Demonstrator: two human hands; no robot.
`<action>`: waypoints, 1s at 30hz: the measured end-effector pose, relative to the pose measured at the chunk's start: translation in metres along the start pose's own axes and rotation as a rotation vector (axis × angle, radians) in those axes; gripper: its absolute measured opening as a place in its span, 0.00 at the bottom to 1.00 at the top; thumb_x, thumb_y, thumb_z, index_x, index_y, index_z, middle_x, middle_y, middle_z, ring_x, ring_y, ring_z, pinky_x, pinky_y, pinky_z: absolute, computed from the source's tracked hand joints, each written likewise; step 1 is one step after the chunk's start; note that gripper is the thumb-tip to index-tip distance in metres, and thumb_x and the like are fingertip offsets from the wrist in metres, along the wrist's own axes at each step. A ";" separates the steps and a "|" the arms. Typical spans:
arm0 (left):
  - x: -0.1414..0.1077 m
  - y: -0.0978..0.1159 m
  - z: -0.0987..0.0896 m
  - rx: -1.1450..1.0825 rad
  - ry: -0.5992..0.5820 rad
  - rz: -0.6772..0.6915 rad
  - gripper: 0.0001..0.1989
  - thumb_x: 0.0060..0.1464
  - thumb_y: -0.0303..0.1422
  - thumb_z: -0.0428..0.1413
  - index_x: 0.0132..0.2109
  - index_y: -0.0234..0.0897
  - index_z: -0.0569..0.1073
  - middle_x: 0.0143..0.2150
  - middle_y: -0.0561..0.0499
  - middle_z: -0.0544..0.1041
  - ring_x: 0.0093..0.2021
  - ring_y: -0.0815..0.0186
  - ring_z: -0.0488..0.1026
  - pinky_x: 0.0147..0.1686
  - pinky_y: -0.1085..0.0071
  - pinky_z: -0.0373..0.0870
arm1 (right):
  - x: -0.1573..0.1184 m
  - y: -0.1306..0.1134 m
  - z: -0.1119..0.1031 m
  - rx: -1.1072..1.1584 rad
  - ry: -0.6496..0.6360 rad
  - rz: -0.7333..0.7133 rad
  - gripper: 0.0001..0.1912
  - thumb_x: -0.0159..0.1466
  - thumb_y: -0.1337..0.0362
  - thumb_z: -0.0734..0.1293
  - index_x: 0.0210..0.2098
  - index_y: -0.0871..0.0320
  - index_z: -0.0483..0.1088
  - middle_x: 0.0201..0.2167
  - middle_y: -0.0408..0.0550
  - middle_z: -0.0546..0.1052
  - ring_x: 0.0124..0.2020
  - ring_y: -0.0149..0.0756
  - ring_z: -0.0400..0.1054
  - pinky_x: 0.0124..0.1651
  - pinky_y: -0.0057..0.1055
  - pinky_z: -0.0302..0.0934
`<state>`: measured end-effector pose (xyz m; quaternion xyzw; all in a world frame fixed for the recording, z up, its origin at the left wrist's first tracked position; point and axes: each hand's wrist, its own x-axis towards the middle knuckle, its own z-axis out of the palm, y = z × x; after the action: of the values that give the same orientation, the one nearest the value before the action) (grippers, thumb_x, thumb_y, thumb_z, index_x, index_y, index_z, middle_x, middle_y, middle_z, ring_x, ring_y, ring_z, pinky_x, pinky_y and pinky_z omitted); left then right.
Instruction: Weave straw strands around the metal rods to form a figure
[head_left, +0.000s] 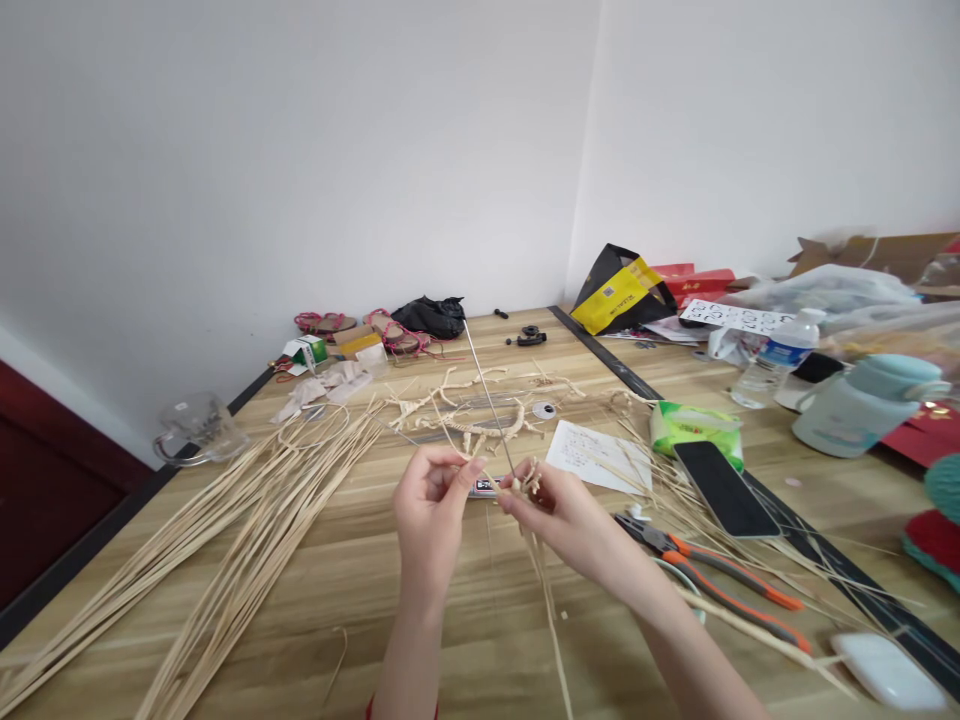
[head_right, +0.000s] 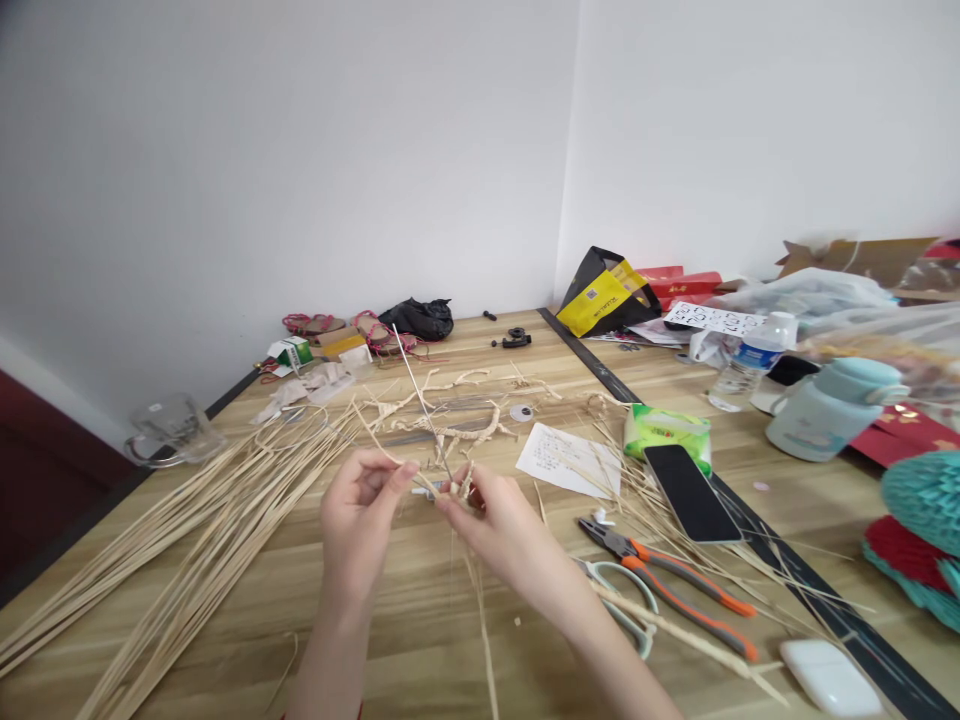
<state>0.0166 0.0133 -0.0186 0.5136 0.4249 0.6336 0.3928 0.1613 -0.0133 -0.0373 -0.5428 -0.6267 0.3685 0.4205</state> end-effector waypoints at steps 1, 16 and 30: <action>0.000 0.000 0.000 0.006 0.000 0.002 0.11 0.43 0.34 0.65 0.28 0.35 0.70 0.25 0.55 0.73 0.23 0.73 0.69 0.25 0.78 0.68 | 0.000 0.000 0.000 0.006 -0.005 -0.003 0.06 0.63 0.61 0.65 0.37 0.57 0.68 0.22 0.38 0.65 0.23 0.30 0.59 0.26 0.27 0.51; 0.008 -0.004 -0.007 0.031 0.068 0.025 0.12 0.42 0.34 0.65 0.27 0.35 0.69 0.23 0.54 0.73 0.23 0.73 0.68 0.24 0.79 0.67 | 0.008 0.004 0.023 0.285 0.051 -0.193 0.41 0.63 0.68 0.64 0.67 0.46 0.37 0.51 0.51 0.66 0.30 0.29 0.64 0.42 0.34 0.66; 0.005 -0.006 -0.006 0.081 -0.053 0.031 0.08 0.44 0.33 0.65 0.29 0.36 0.73 0.21 0.57 0.70 0.21 0.74 0.65 0.22 0.80 0.62 | 0.013 0.010 0.029 0.370 0.188 -0.226 0.06 0.62 0.59 0.68 0.35 0.52 0.76 0.49 0.53 0.65 0.58 0.44 0.59 0.39 0.30 0.65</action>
<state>0.0100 0.0190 -0.0236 0.5521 0.4316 0.6080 0.3732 0.1375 0.0012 -0.0558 -0.4147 -0.5635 0.3755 0.6079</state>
